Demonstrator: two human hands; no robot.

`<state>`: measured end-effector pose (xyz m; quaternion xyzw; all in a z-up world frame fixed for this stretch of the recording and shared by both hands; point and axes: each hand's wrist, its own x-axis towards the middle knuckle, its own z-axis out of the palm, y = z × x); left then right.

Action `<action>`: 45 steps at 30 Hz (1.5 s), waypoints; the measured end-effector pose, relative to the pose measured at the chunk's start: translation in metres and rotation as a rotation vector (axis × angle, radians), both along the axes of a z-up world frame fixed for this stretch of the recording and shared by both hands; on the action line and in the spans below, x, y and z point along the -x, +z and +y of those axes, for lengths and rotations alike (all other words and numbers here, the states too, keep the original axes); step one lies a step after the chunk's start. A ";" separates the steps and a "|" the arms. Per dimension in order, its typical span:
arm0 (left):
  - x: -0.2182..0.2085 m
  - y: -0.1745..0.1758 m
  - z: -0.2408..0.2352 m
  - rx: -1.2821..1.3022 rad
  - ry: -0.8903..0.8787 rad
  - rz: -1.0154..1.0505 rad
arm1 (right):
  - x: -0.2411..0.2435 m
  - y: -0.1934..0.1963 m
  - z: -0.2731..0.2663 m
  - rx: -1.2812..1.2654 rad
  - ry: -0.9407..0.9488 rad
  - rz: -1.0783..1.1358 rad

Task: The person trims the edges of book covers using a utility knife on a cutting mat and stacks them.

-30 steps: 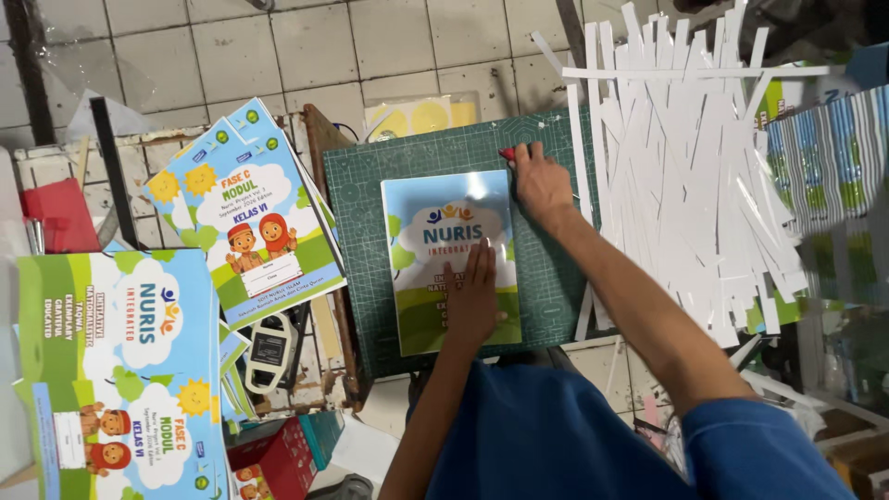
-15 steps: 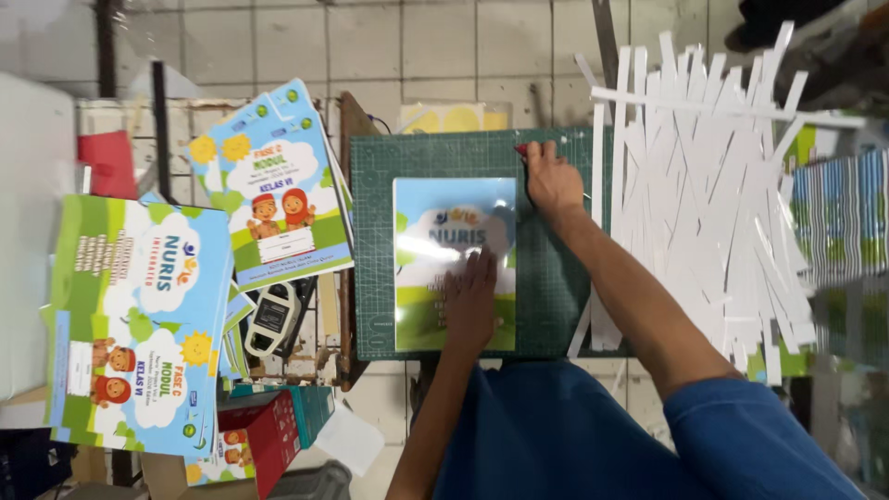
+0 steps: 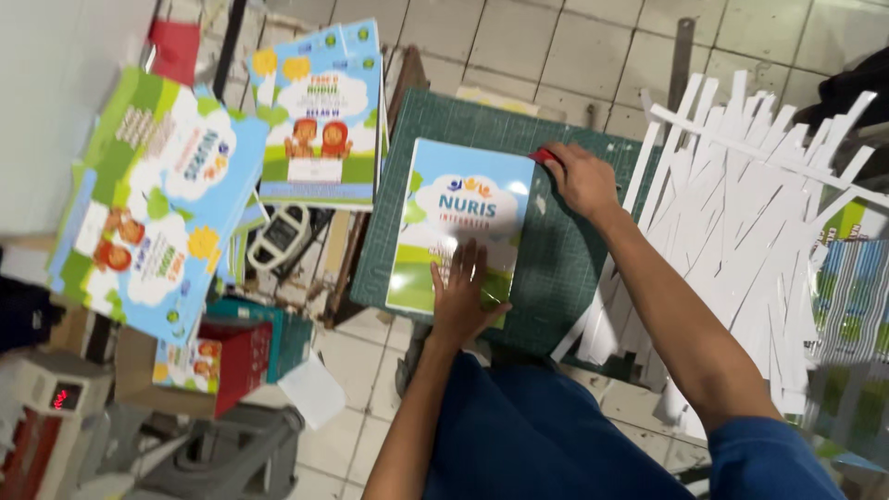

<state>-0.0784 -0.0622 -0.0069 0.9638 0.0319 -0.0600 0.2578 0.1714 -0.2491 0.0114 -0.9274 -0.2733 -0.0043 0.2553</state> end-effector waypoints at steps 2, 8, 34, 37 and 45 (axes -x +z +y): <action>-0.002 0.000 -0.002 -0.008 0.029 -0.023 | 0.002 0.000 0.008 0.073 0.034 -0.036; 0.004 -0.007 -0.004 -0.036 0.037 -0.019 | 0.023 0.009 0.010 0.186 0.144 -0.155; 0.012 -0.058 -0.003 -0.063 0.047 -0.109 | 0.242 -0.017 -0.022 0.135 0.411 -0.022; 0.008 -0.060 -0.001 -0.046 0.041 -0.060 | 0.239 -0.016 -0.028 0.185 0.469 0.012; 0.007 -0.057 0.008 -0.096 -0.036 -0.052 | 0.230 -0.005 -0.053 0.121 0.625 0.083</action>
